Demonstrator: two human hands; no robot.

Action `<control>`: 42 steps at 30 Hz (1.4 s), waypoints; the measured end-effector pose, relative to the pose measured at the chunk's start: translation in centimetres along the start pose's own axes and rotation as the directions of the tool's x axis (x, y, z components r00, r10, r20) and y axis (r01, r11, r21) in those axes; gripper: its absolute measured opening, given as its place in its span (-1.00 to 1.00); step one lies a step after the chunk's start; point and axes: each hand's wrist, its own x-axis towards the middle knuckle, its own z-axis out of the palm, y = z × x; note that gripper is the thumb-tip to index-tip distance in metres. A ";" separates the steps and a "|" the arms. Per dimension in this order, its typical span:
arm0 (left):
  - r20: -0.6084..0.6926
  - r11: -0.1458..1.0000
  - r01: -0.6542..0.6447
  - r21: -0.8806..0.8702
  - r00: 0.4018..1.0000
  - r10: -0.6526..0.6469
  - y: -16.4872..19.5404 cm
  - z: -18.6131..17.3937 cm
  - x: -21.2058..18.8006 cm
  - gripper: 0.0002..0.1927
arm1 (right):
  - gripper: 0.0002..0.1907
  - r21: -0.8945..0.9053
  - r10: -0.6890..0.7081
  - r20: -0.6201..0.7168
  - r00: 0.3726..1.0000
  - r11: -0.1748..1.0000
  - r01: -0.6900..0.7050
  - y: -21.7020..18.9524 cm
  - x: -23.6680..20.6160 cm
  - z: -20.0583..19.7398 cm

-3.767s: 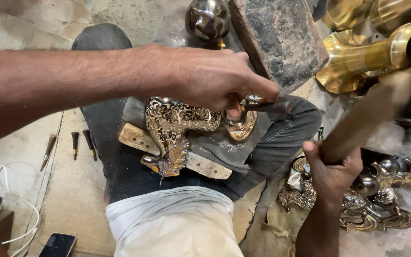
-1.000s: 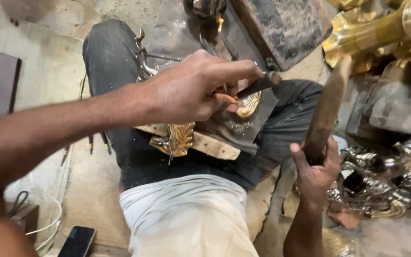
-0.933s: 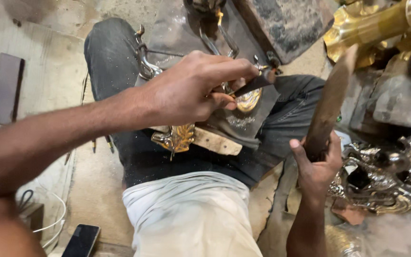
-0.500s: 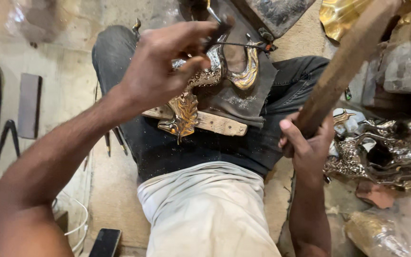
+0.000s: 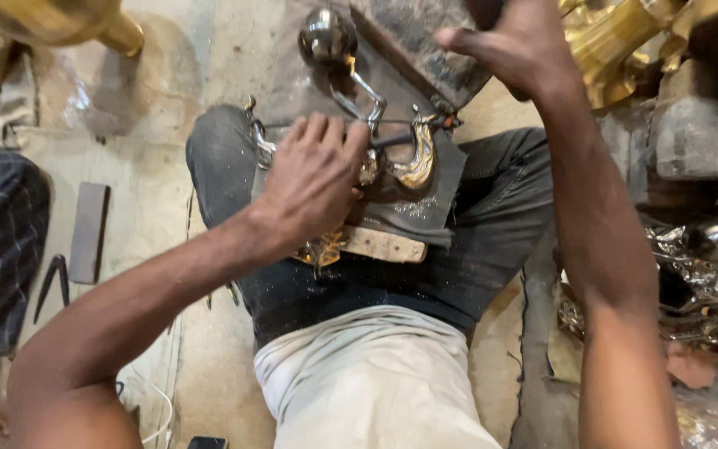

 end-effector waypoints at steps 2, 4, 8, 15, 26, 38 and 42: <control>-0.037 1.000 -0.010 -0.001 0.999 0.010 0.1 -0.1 0.2 -0.48 | -0.19 -0.144 0.230 0.161 0.960 0.968 -0.207 -0.9 2.2 0.0; -0.075 0.999 -0.023 -0.024 0.997 0.021 -0.3 -0.5 0.4 -0.49 | -0.22 -0.210 0.312 0.245 0.918 0.941 -0.264 -2.0 3.8 -0.3; -0.008 0.987 0.041 -0.154 0.999 -0.043 -1.6 -1.8 0.6 -0.57 | -0.28 -0.111 0.172 0.277 0.945 0.983 -0.146 -3.1 6.0 -0.7; 0.018 0.896 0.284 -0.341 0.955 -0.296 -3.2 -5.1 -0.1 -0.54 | -0.33 -0.106 0.148 0.358 0.922 0.987 -0.117 -4.2 7.8 -0.2; -0.084 0.893 0.261 -0.368 0.946 -0.312 -2.8 -6.9 0.6 -0.48 | -0.39 0.043 0.011 0.409 0.912 0.999 -0.032 -8.1 8.1 2.7; -0.181 0.897 0.249 -0.364 0.926 -0.331 -3.1 -5.8 -0.7 -0.46 | -0.47 0.432 -0.030 0.490 0.871 0.876 -0.213 -8.9 10.2 4.1; -0.126 0.871 0.322 -0.370 0.912 -0.391 -3.3 -5.4 -0.9 -0.45 | -0.55 0.381 -0.121 0.522 0.844 0.919 -0.104 -8.0 10.3 4.1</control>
